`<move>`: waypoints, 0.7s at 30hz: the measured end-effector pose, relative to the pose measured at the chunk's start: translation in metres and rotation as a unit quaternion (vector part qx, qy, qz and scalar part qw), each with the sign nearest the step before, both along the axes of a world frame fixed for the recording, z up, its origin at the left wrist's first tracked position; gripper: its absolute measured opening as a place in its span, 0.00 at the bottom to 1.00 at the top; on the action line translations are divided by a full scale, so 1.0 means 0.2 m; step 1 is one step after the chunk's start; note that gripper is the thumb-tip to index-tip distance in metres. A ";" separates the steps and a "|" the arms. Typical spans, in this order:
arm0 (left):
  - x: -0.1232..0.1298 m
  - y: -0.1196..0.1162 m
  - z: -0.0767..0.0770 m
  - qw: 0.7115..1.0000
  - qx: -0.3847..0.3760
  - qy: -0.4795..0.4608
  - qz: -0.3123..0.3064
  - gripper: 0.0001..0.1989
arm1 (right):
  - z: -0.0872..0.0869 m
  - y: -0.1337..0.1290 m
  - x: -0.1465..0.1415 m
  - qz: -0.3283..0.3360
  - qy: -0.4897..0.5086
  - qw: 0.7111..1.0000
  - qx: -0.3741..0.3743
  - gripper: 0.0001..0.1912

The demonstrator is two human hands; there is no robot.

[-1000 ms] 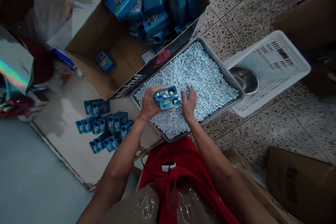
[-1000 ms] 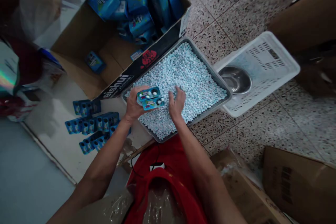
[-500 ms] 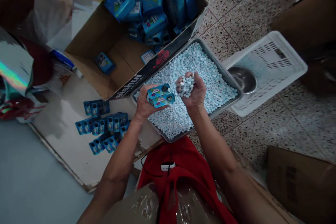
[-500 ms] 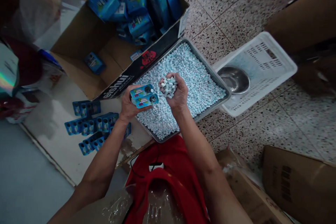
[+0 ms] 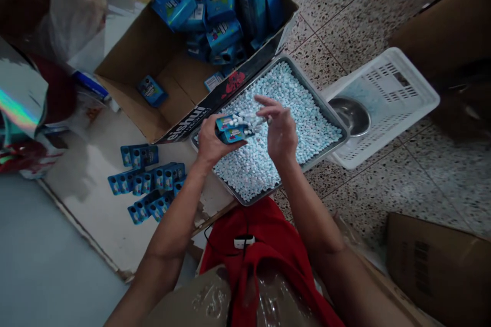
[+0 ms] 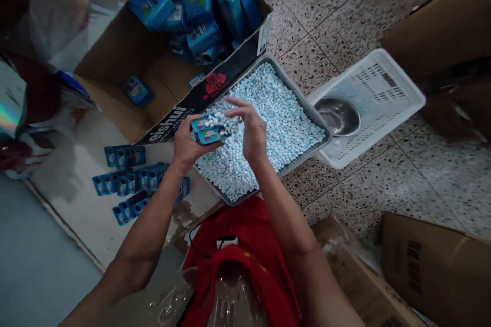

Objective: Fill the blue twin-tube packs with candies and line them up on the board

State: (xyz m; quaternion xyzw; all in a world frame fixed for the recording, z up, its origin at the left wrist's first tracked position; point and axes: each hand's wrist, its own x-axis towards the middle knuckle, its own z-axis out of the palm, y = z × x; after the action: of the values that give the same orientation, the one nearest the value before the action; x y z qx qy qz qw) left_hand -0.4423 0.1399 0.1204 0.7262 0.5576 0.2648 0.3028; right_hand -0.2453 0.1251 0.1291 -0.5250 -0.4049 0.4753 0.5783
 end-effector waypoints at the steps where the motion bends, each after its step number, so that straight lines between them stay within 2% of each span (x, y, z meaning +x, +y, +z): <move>1: 0.01 0.00 -0.02 1.000 -0.015 -0.017 0.009 0.41 | -0.05 -0.02 0.05 0.013 -0.014 1.000 -0.021 0.35; 3: 0.02 -0.02 -0.05 0.997 -0.049 -0.059 0.000 0.41 | -0.14 -0.08 0.15 0.028 -0.031 0.995 -0.086 0.34; 5: 0.05 -0.04 -0.09 0.994 -0.060 -0.090 -0.011 0.42 | -0.22 -0.16 0.23 0.028 -0.035 0.989 -0.140 0.29; 7: 0.07 -0.08 -0.12 0.994 -0.043 -0.100 -0.009 0.44 | -0.26 -0.24 0.29 0.064 -0.048 0.986 -0.144 0.25; 8: 0.08 -0.09 -0.13 0.994 -0.035 -0.105 -0.015 0.45 | -0.27 -0.27 0.30 0.098 -0.063 0.985 -0.130 0.28; 10: 0.10 -0.11 -0.14 0.991 -0.040 -0.124 -0.041 0.47 | -0.27 -0.30 0.30 0.176 -0.099 0.974 -0.101 0.40; 12: 0.12 -0.13 -0.14 0.984 -0.058 -0.155 -0.068 0.48 | -0.28 -0.29 0.27 0.221 -0.124 0.964 -0.086 0.50; 14: 0.13 -0.14 -0.14 0.978 -0.075 -0.178 -0.084 0.48 | -0.29 -0.25 0.23 0.230 -0.123 0.963 -0.071 0.50; 17: 0.10 -0.15 -0.10 0.975 -0.094 -0.179 -0.093 0.50 | -0.30 -0.20 0.18 0.232 -0.110 0.965 -0.048 0.41; 19: 0.07 -0.14 -0.05 0.978 -0.091 -0.150 -0.109 0.54 | -0.30 -0.18 0.16 0.237 -0.110 0.964 -0.043 0.37; 21: 0.05 -0.13 0.01 0.984 -0.064 -0.090 -0.138 0.54 | -0.30 -0.17 0.14 0.232 -0.125 0.964 -0.041 0.35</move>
State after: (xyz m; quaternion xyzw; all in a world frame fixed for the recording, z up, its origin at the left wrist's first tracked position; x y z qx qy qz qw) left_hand -0.4321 0.1144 0.1217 0.7485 0.4384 0.2481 0.4313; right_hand -0.2168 0.0913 0.0698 -0.4949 -0.5648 0.5436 0.3748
